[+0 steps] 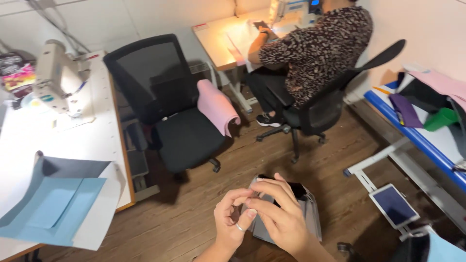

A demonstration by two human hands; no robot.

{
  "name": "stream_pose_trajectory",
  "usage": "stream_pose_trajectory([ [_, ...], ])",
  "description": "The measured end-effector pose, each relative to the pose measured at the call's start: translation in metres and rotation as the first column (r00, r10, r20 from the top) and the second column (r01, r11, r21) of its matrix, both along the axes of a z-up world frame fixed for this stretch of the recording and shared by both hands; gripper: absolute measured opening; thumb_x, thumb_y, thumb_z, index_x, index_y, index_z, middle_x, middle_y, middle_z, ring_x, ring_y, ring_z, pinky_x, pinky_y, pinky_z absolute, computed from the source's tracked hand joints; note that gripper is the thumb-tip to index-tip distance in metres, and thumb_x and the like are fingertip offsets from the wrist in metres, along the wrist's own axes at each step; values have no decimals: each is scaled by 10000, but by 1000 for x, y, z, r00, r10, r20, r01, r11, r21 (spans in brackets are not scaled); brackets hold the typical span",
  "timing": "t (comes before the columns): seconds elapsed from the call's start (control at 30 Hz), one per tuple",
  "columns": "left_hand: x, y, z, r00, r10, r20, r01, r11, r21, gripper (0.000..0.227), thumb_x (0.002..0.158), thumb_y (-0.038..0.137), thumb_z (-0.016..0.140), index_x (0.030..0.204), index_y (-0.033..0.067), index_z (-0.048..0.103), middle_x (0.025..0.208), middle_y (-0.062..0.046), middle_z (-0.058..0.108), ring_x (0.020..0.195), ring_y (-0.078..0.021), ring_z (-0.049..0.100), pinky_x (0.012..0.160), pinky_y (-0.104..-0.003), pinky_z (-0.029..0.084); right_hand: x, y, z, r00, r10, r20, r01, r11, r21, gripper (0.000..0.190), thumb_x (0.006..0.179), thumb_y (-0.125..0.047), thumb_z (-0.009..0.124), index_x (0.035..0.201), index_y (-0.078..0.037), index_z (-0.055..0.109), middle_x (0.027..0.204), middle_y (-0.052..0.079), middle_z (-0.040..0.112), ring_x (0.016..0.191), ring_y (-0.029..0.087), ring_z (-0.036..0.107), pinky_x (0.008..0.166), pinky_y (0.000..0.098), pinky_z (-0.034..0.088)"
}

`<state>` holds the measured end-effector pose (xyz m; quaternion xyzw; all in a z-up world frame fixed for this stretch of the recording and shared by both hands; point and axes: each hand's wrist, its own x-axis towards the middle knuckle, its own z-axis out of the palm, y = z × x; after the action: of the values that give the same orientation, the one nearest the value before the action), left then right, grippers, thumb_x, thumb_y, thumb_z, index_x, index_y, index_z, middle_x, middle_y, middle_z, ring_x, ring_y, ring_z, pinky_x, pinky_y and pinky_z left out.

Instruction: The recorder is preparing and aligning various leather and fabric pieces at a sewing station.

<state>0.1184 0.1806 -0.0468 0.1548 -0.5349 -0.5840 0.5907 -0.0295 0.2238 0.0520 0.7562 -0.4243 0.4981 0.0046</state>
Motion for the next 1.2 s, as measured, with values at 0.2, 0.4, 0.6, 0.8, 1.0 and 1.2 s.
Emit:
stream_pose_trajectory([
  [0.2,28,-32,-7,994,106,32,-105,994,-43,406,926,71,759,1286,-56,619,1068,-102,745,991,-143,654,923,-285,508,24,-40,-6,998,63,-10,-63,997,41,305,775,36,711,1046,-97,753,1255,119,654,1183,331,648,1123,552,418],
  [0.4,68,-101,7,996,85,35,-82,992,-92,422,920,46,749,1300,-62,600,1073,-101,754,972,-127,634,883,-273,501,57,-108,4,997,73,31,-72,997,-26,282,742,-1,728,1007,-93,751,1237,114,652,1178,331,641,1114,550,423],
  [0.6,103,-165,25,996,77,47,-68,984,-163,425,935,32,730,1321,-60,576,1084,-113,766,1013,-161,692,938,-315,541,91,-171,11,995,94,26,-91,993,-79,237,762,-2,734,980,-94,753,1170,79,663,1171,310,656,1129,543,423],
  [0.8,127,-218,35,994,0,113,10,996,-89,448,944,26,695,1356,-55,538,1090,-100,744,997,-152,675,917,-304,525,117,-220,17,998,31,60,-23,991,-135,246,750,-19,748,986,-81,775,1101,65,688,1121,283,667,1106,513,429],
  [1.0,115,-262,42,994,-35,106,49,989,-140,453,995,72,631,1414,-42,502,1123,-88,722,1084,-138,630,1035,-303,471,114,-259,9,986,44,160,-26,993,-114,189,842,15,701,1019,-34,745,1056,88,713,1003,256,714,1073,463,480],
  [1.2,89,-300,60,985,-64,158,84,989,-122,456,1006,122,674,1408,-39,530,1060,-54,734,997,-109,628,956,-282,491,97,-301,-3,959,27,282,-3,996,-86,118,954,8,622,1063,-13,663,1062,107,709,1004,258,711,1128,473,480],
])
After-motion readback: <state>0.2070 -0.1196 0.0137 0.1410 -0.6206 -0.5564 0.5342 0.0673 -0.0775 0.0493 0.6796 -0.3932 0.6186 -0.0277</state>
